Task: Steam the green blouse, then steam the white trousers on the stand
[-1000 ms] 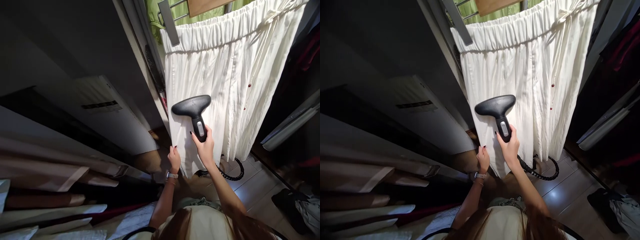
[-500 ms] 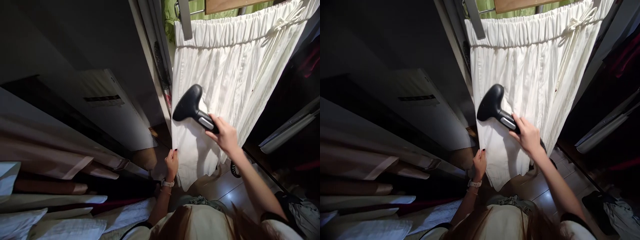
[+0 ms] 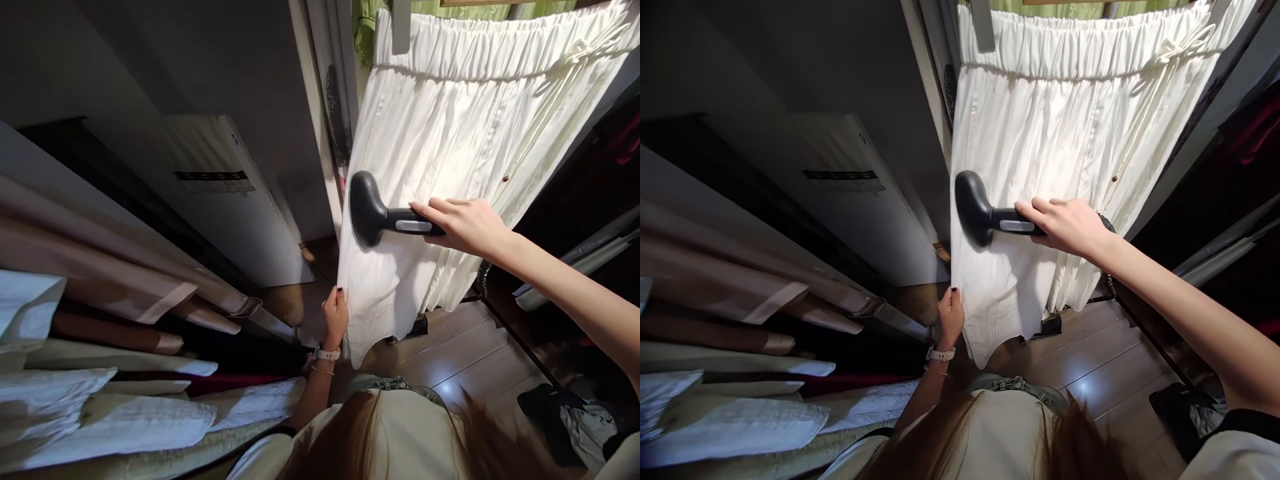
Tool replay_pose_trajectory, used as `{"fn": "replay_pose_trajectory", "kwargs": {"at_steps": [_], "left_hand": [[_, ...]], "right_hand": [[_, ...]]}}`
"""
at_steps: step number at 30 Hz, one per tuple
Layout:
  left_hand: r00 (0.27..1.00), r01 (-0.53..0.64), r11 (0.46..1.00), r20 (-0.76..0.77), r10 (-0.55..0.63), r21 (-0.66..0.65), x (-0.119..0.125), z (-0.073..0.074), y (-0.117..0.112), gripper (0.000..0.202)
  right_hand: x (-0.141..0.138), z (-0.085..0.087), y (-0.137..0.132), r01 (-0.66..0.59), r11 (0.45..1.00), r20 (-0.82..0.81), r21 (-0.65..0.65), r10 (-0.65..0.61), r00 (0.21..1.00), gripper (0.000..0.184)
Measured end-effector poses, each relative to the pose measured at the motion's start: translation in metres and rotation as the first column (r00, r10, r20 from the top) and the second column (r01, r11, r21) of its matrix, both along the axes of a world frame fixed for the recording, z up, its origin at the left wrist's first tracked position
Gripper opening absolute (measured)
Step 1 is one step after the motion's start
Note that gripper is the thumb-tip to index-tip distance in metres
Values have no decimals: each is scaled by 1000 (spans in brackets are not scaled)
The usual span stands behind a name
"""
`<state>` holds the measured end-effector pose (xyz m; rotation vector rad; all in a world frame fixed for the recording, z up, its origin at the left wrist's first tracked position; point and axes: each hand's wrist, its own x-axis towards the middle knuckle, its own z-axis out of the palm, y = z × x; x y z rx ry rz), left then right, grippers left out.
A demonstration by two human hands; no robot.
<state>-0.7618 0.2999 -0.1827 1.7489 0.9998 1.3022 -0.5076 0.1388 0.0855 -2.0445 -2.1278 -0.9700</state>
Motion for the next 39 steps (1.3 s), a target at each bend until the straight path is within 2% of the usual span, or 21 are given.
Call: {"fn": "replay_pose_trajectory", "kwargs": {"at_steps": [5, 7, 11, 13, 15, 18, 20, 22, 25, 27, 29, 32, 36, 39], "left_hand": [[1000, 12, 1000, 5, -12, -15, -2, 1, -1, 51], [1000, 2, 1000, 5, -2, -11, -3, 2, -1, 51], [1000, -13, 1000, 7, 13, 4, -5, 6, -1, 51], [1000, -18, 1000, 4, 18, 17, -5, 7, -1, 50], [1000, -15, 1000, 3, 15, 25, -5, 6, -2, 50], [1000, 2, 1000, 8, -2, 22, -5, 4, -4, 49], [1000, 17, 1000, 4, -17, 14, -5, 2, -6, 49], [1000, 17, 1000, -2, -17, 10, -6, 1, -7, 50], [1000, 0, 1000, -9, 0, 16, -7, 1, -5, 50], [1000, -1, 1000, -16, 2, 30, -9, 1, -3, 49], [1000, 1, 999, -16, 0, 45, -10, -1, 0, 49], [1000, 0, 999, -2, 0, 34, -11, -5, 4, 52], [1000, -2, 1000, 11, 2, 12, -13, -11, 5, 54], [1000, -12, 1000, 13, 12, 14, -15, -11, 7, 54]], "right_hand": [[10, 5, 15, 72, 976, -128, 205, -47, 991, 61], [9, -2, 17, 54, 984, -126, 169, -33, 992, 63], [1, -24, 15, 7, 1000, -81, -24, -9, 997, 59], [0, -25, 14, 33, 999, -80, -21, -34, 996, 58], [4, -16, 13, 74, 995, -111, 73, -66, 992, 60], [16, 0, 14, 112, 957, -187, 267, -63, 980, 65], [21, 3, 14, 102, 943, -212, 317, -35, 977, 67], [20, -4, 13, 78, 962, -210, 262, -22, 978, 68], [8, -25, 11, 69, 996, -172, 61, -58, 983, 64], [-2, -36, 10, 77, 996, -127, -51, -83, 988, 58], [-8, -39, 9, 98, 990, -97, -102, -108, 989, 50], [-9, -28, 7, 146, 985, -85, -89, -153, 985, 41], [1, -6, 0, 194, 981, -41, -27, -195, 980, 39], [10, 0, -9, 251, 968, -26, -17, -252, 967, 40]]}}
